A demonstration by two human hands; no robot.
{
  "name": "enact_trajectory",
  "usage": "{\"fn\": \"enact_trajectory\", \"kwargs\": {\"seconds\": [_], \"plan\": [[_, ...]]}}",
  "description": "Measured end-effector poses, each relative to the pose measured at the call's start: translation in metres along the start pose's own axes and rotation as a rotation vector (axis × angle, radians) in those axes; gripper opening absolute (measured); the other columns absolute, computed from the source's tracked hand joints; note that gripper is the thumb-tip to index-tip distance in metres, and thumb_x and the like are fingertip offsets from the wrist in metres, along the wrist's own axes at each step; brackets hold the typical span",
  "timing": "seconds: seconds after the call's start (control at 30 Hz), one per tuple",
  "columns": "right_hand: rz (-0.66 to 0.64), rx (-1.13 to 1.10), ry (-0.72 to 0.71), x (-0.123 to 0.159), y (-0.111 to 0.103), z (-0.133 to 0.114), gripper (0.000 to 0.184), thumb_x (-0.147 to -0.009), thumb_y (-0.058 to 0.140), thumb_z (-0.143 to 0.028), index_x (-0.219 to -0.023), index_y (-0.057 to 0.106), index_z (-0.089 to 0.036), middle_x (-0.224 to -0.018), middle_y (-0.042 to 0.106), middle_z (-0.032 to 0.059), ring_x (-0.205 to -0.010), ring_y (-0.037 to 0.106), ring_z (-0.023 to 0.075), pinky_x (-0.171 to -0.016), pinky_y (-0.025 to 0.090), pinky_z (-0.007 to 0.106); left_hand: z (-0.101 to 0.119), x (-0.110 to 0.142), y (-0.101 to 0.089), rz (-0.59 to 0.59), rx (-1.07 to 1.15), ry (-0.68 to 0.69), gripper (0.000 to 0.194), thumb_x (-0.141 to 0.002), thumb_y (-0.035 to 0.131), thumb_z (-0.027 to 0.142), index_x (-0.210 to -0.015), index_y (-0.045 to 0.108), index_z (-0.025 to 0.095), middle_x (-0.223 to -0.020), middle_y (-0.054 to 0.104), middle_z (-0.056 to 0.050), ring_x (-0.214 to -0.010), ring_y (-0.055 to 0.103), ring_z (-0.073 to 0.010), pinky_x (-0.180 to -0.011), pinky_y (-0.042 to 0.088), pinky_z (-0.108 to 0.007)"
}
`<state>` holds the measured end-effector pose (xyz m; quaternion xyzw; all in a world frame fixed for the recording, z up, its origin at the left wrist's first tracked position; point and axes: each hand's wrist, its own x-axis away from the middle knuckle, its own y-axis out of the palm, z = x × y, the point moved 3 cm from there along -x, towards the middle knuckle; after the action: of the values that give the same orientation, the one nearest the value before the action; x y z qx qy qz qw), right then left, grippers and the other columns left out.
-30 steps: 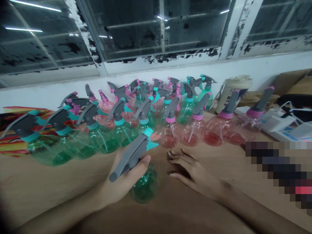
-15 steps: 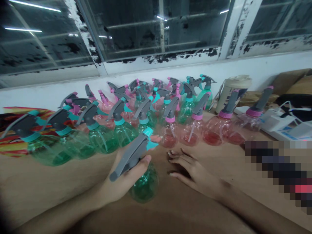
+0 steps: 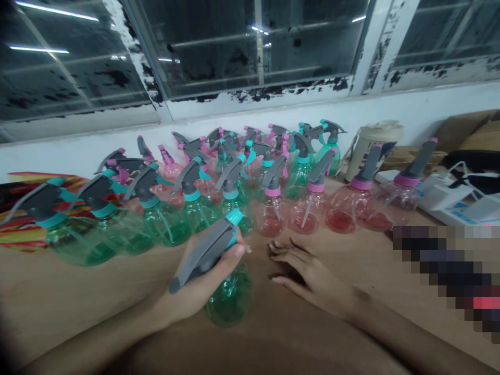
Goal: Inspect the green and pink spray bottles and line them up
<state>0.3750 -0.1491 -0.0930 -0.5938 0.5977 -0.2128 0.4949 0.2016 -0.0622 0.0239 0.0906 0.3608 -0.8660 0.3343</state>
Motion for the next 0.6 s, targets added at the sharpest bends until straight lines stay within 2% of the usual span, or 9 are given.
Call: {"fn": "enact_trajectory", "kwargs": {"seconds": [0.1, 0.2, 0.33, 0.47, 0.53, 0.6], "plan": [[-0.012, 0.004, 0.015, 0.000, 0.001, 0.001, 0.038, -0.088, 0.052, -0.036, -0.124, 0.049, -0.024, -0.125, 0.059, 0.0067, -0.122, 0.048, 0.0222, -0.106, 0.033, 0.049, 0.002, 0.001, -0.002, 0.028, -0.008, 0.054, 0.011, -0.083, 0.052, 0.026, -0.088, 0.059, 0.019, -0.065, 0.051, 0.004, -0.048, 0.044, -0.0090, -0.049, 0.040, -0.023], [-0.032, 0.021, 0.019, 0.001, 0.002, 0.001, 0.040, -0.089, 0.051, -0.036, -0.126, 0.046, -0.023, -0.129, 0.056, 0.0071, -0.123, 0.046, 0.0214, -0.107, 0.032, 0.048, 0.001, 0.002, -0.001, 0.017, 0.024, 0.026, 0.028, -0.078, 0.057, 0.026, -0.105, 0.056, 0.021, -0.079, 0.057, 0.001, -0.051, 0.047, -0.0098, -0.050, 0.042, -0.024], [-0.028, 0.027, 0.006, 0.002, 0.002, 0.002, 0.043, -0.089, 0.050, -0.035, -0.130, 0.042, -0.023, -0.132, 0.053, 0.0065, -0.125, 0.043, 0.0203, -0.108, 0.031, 0.047, 0.000, 0.005, 0.003, 0.031, 0.059, -0.058, 0.033, -0.074, 0.060, 0.023, -0.105, 0.048, 0.024, -0.069, 0.054, 0.005, -0.049, 0.044, -0.0109, -0.047, 0.041, -0.025], [-0.028, 0.006, 0.018, 0.002, 0.002, 0.002, 0.041, -0.089, 0.050, -0.036, -0.128, 0.044, -0.024, -0.131, 0.054, 0.0060, -0.125, 0.044, 0.0208, -0.107, 0.032, 0.047, -0.003, 0.009, 0.004, 0.152, 0.022, -0.030, 0.038, -0.072, 0.063, 0.025, -0.104, 0.043, 0.026, -0.076, 0.056, 0.004, -0.052, 0.047, -0.0119, -0.046, 0.043, -0.025], [-0.026, -0.002, 0.019, 0.001, 0.001, 0.001, 0.040, -0.089, 0.051, -0.036, -0.126, 0.046, -0.024, -0.130, 0.055, 0.0058, -0.125, 0.044, 0.0210, -0.108, 0.031, 0.047, -0.008, 0.015, 0.005, 0.179, -0.053, -0.031, 0.038, -0.072, 0.064, 0.027, -0.105, 0.044, 0.026, -0.077, 0.057, 0.003, -0.057, 0.052, -0.0142, -0.052, 0.048, -0.028], [-0.017, -0.006, 0.021, 0.001, 0.000, 0.000, 0.039, -0.088, 0.051, -0.036, -0.125, 0.048, -0.024, -0.130, 0.055, 0.0057, -0.124, 0.045, 0.0210, -0.108, 0.031, 0.047, -0.014, 0.023, 0.005, 0.166, -0.141, -0.037, 0.034, -0.074, 0.063, 0.027, -0.105, 0.047, 0.024, -0.082, 0.059, 0.000, -0.069, 0.059, -0.0182, -0.064, 0.052, -0.034]]}}
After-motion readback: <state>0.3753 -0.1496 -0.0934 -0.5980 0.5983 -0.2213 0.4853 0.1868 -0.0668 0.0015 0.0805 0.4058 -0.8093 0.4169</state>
